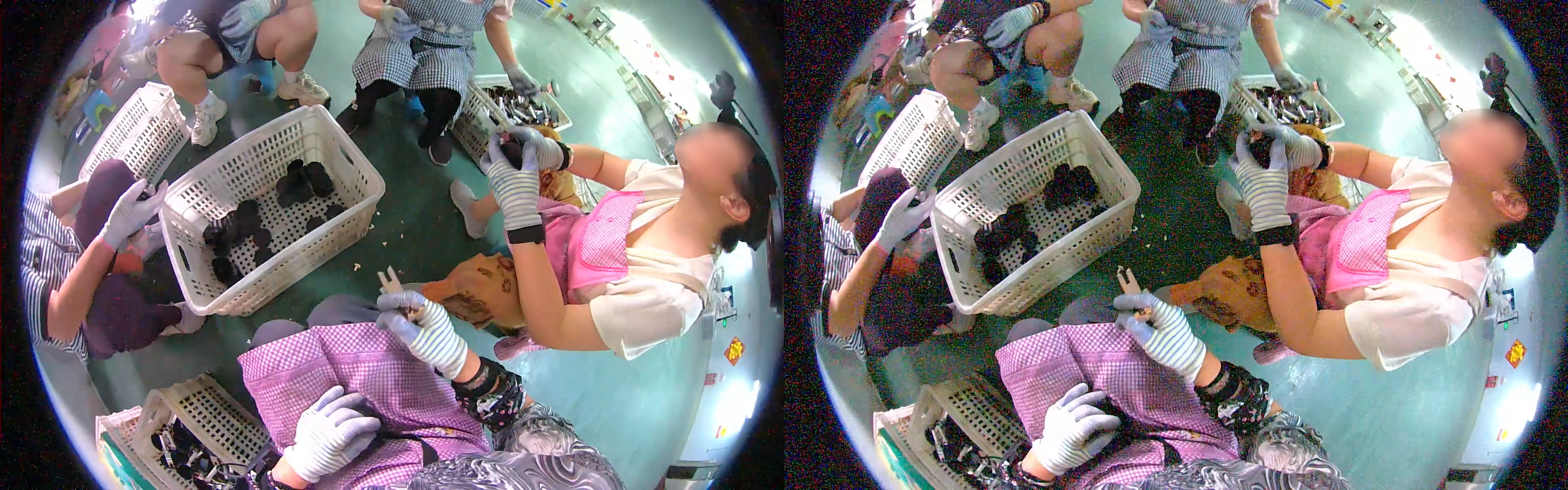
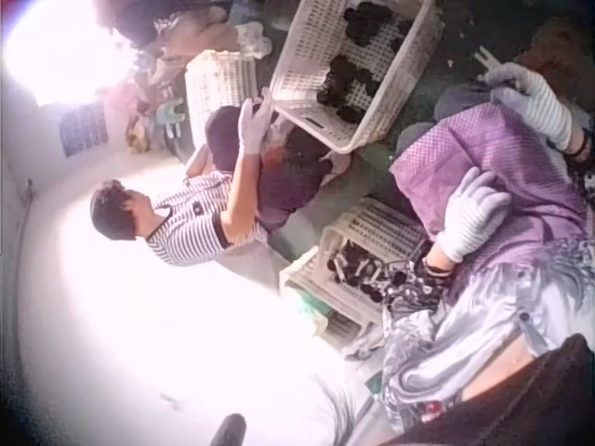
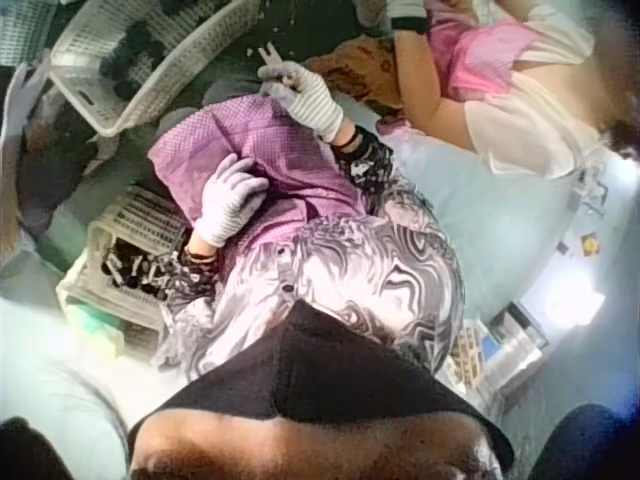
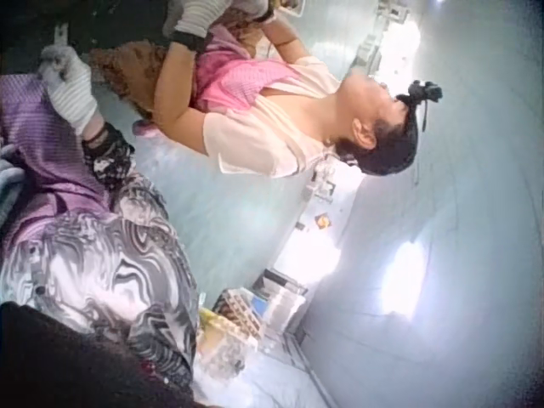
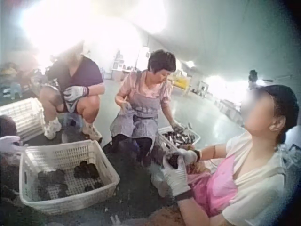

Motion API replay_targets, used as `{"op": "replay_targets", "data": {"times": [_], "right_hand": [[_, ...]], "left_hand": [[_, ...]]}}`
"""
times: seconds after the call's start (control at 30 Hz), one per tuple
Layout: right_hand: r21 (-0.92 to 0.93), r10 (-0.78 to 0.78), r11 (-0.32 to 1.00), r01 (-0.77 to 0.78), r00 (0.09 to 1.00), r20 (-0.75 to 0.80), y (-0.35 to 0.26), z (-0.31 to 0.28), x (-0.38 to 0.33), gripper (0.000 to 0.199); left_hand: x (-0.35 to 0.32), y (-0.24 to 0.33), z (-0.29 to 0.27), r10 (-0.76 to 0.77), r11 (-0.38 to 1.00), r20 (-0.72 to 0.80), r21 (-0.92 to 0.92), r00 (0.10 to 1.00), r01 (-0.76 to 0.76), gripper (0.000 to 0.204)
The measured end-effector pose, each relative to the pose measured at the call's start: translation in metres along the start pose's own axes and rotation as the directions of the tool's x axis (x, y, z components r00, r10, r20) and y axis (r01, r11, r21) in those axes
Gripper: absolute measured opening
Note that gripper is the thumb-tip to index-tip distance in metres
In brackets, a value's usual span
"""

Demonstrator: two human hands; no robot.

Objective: Manually assemble industrial plastic or rubber parts using hands and a small wedge-like tool.

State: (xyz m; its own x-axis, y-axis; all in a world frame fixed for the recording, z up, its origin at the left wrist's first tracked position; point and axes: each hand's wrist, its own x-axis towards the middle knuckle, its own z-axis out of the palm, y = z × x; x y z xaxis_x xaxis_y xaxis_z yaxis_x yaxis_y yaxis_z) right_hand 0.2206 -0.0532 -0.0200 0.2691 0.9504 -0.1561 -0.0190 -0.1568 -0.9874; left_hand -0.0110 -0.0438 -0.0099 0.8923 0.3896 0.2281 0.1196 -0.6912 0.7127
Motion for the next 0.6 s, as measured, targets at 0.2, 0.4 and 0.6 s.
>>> {"op": "replay_targets", "data": {"times": [0.2,0.4,0.6], "right_hand": [[0.132,0.04,0.987,-0.094,0.93,0.364,-0.011,0.032,-0.046,0.027],[0.19,-0.011,0.977,-0.094,0.874,0.486,-0.017,0.061,-0.074,0.031],[0.241,-0.019,0.969,-0.054,0.957,0.29,0.006,0.064,-0.075,0.025]], "left_hand": [[-0.018,0.016,-0.012,-0.368,0.843,-0.254,-0.498,0.895,0.205,0.018],[-0.025,0.021,-0.013,-0.518,0.774,-0.394,-0.594,0.76,0.219,0.017],[-0.003,0.027,-0.03,-0.097,0.964,-0.543,0.157,0.834,0.214,0.044]]}}
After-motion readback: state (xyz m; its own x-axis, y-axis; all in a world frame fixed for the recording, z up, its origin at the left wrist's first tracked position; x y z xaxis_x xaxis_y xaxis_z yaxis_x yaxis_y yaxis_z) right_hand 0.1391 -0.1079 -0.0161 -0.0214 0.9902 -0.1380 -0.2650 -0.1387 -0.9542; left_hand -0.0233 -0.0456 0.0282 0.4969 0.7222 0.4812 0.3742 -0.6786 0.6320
